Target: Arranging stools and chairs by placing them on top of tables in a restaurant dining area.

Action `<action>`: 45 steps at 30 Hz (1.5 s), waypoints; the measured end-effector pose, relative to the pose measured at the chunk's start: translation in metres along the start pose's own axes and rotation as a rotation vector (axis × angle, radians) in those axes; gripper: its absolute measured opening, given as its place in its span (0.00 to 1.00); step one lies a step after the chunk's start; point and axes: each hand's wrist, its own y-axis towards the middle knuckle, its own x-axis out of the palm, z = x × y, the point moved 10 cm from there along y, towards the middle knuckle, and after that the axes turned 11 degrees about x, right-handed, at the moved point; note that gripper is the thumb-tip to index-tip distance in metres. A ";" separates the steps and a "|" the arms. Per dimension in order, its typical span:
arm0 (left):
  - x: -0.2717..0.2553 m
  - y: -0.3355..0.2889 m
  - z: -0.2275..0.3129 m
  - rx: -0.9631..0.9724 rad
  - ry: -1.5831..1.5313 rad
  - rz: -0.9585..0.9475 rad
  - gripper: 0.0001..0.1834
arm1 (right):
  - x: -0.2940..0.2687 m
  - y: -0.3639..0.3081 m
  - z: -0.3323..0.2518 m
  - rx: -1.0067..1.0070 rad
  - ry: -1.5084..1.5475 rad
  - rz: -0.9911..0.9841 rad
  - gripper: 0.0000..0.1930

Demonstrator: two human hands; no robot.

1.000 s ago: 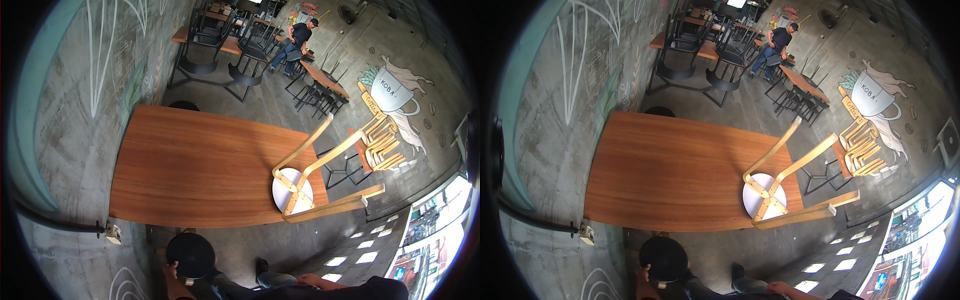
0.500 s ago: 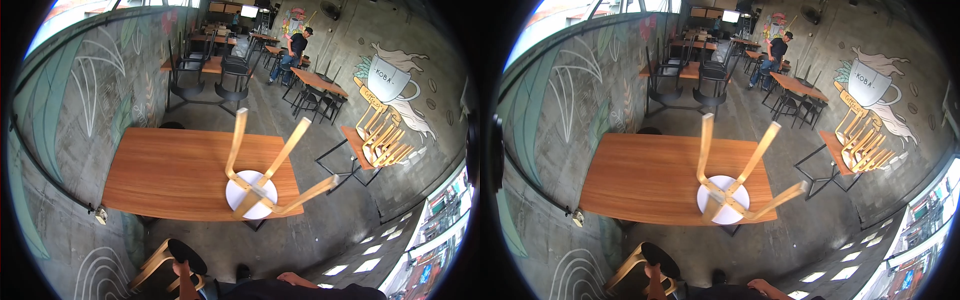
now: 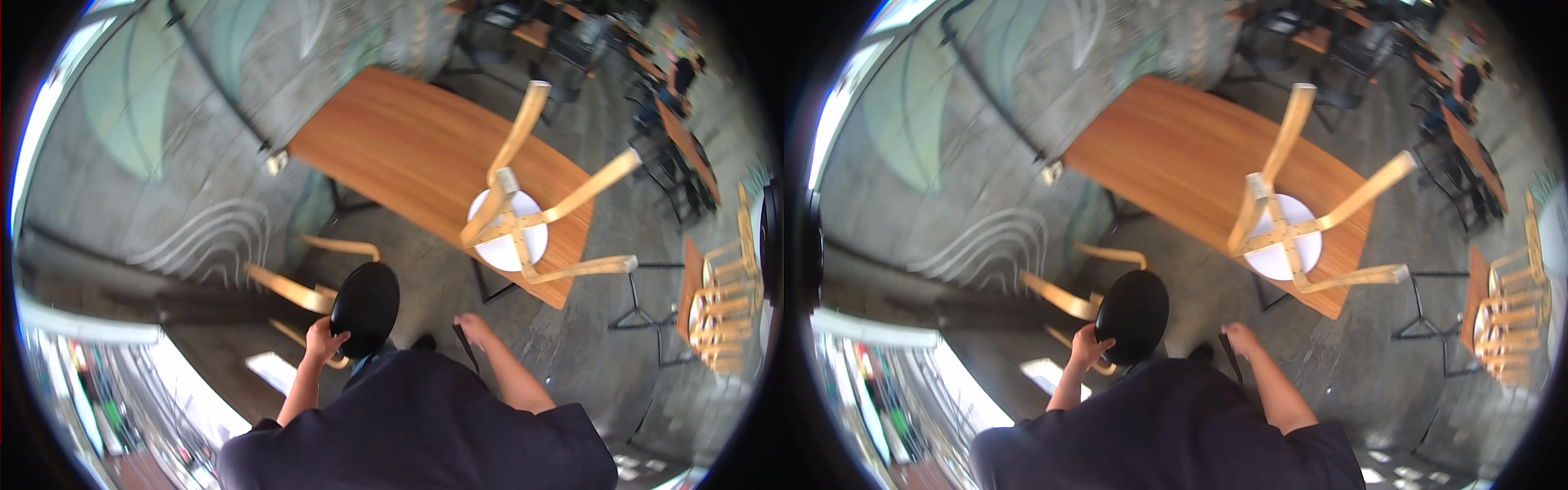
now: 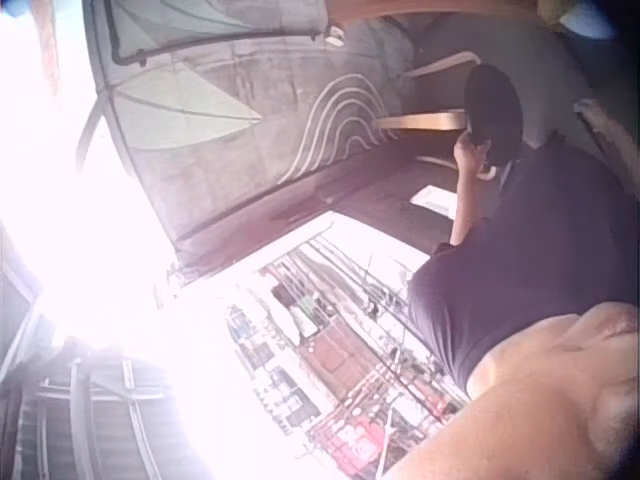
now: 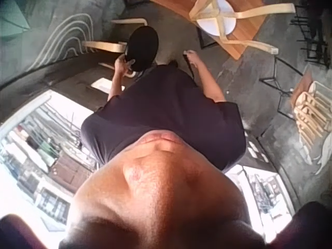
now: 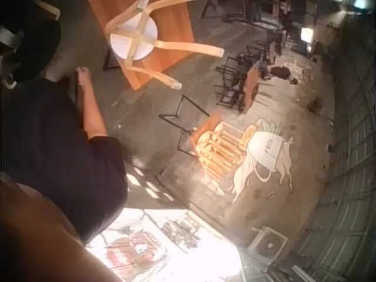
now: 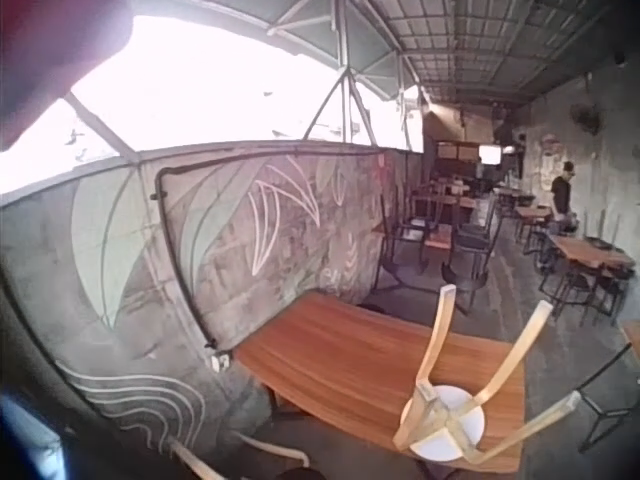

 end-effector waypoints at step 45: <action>-0.165 0.442 0.042 0.553 -0.214 0.121 0.30 | 0.056 -0.035 -0.493 -0.703 0.256 0.843 0.14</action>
